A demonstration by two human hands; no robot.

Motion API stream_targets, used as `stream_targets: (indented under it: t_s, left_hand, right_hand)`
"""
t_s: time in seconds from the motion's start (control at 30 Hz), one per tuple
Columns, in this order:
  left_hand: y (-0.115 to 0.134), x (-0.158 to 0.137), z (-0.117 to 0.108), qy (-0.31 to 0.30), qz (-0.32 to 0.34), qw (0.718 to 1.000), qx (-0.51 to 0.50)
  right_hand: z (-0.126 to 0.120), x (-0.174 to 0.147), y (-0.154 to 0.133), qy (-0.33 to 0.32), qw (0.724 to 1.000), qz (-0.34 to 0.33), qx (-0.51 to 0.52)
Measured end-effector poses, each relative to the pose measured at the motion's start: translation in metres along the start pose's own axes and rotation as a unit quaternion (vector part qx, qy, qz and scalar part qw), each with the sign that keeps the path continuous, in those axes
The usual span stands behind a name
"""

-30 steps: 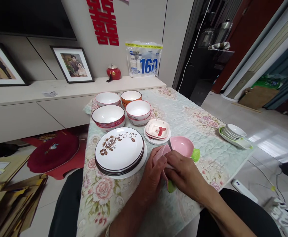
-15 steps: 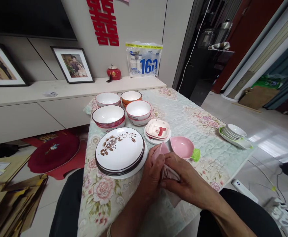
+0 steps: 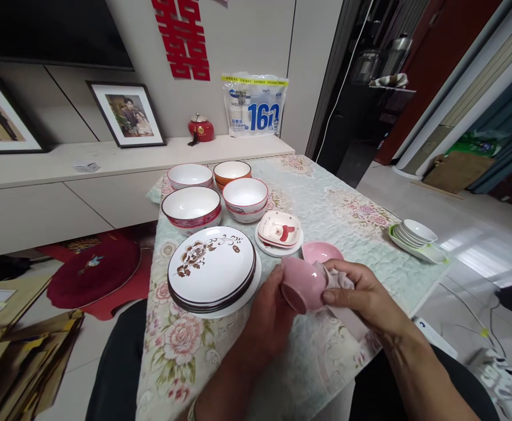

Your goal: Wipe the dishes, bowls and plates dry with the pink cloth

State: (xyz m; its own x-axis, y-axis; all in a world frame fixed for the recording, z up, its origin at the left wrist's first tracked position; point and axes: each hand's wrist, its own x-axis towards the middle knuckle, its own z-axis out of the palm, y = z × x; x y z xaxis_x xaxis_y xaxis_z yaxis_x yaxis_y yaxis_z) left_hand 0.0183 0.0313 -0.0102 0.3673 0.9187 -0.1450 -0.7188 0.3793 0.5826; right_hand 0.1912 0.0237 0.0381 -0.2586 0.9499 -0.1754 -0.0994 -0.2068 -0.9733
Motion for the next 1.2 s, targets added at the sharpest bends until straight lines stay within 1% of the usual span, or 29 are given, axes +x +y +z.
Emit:
stream_targets:
  t_s: [0.03,0.07,0.17,0.27,0.37,0.43,0.47,0.5,0.53,0.6,0.63,0.7,0.73,0.8,0.9,0.97,1.07,1.1,1.13,1.2]
  left_hand:
    - [0.002,0.000,0.002,-0.004,-0.032,0.999,-0.019]
    - [0.005,-0.001,0.003,-0.013,-0.044,0.998,-0.030]
    - [0.010,-0.003,0.005,-0.045,-0.043,0.997,-0.034]
    - [0.010,-0.003,0.001,-0.062,-0.050,0.997,-0.023]
    - [0.007,-0.002,-0.002,-0.049,-0.048,0.998,-0.014]
    - [0.006,-0.001,-0.002,-0.034,-0.027,0.999,-0.010]
    - [0.004,0.000,-0.001,-0.026,-0.015,1.000,-0.008]
    - [0.003,0.000,0.000,-0.017,-0.004,1.000,-0.004]
    - [0.001,0.001,0.001,-0.010,0.006,1.000,0.001]
    - [-0.004,0.000,0.003,-0.002,0.019,1.000,0.013]
    - [-0.006,0.000,0.003,0.000,0.025,1.000,0.017]
    - [-0.009,-0.001,0.005,-0.003,0.037,0.999,0.018]
    - [-0.009,-0.002,0.006,-0.007,0.044,0.999,0.014]
    - [-0.008,-0.004,0.009,-0.018,0.055,0.998,0.005]
    - [-0.001,-0.007,0.014,-0.031,0.050,0.998,-0.003]
    - [0.004,-0.009,0.015,-0.030,0.031,0.999,-0.001]
    - [0.008,-0.012,0.015,-0.007,0.013,1.000,-0.003]
    - [0.008,-0.012,0.015,-0.002,0.013,1.000,-0.007]
    - [0.007,-0.012,0.014,-0.002,0.016,1.000,-0.012]
    - [0.006,-0.011,0.015,-0.016,0.030,0.999,-0.018]
  right_hand:
    - [-0.004,0.000,0.000,0.003,1.000,0.010,0.029]
    - [-0.007,-0.001,0.000,0.008,0.999,0.012,0.049]
    - [-0.018,-0.002,-0.001,0.032,0.997,0.001,0.074]
    - [-0.029,-0.001,0.002,0.056,0.996,-0.013,0.065]
    - [-0.040,0.002,0.007,0.068,0.997,-0.028,0.014]
    - [-0.043,0.006,0.008,0.077,0.993,-0.060,-0.064]
    - [-0.043,0.008,0.007,0.084,0.985,-0.090,-0.118]
    - [-0.042,0.009,0.006,0.092,0.971,-0.131,-0.177]
    - [-0.039,0.011,0.005,0.100,0.949,-0.179,-0.238]
    - [-0.030,0.012,0.002,0.118,0.891,-0.270,-0.345]
    - [-0.025,0.011,0.000,0.125,0.861,-0.305,-0.386]
    - [-0.013,0.009,-0.003,0.134,0.812,-0.351,-0.447]
    - [-0.007,0.007,-0.004,0.137,0.792,-0.367,-0.469]
    - [0.006,0.001,-0.008,0.135,0.760,-0.389,-0.503]
    - [0.026,-0.008,-0.015,0.120,0.729,-0.403,-0.540]
    - [0.039,-0.013,-0.017,0.092,0.718,-0.407,-0.557]
    - [0.053,-0.013,-0.013,0.042,0.705,-0.425,-0.566]
    - [0.056,-0.011,-0.010,0.041,0.698,-0.437,-0.566]
    - [0.057,-0.008,-0.008,0.055,0.690,-0.449,-0.565]
    - [0.055,-0.001,-0.005,0.115,0.678,-0.466,-0.557]
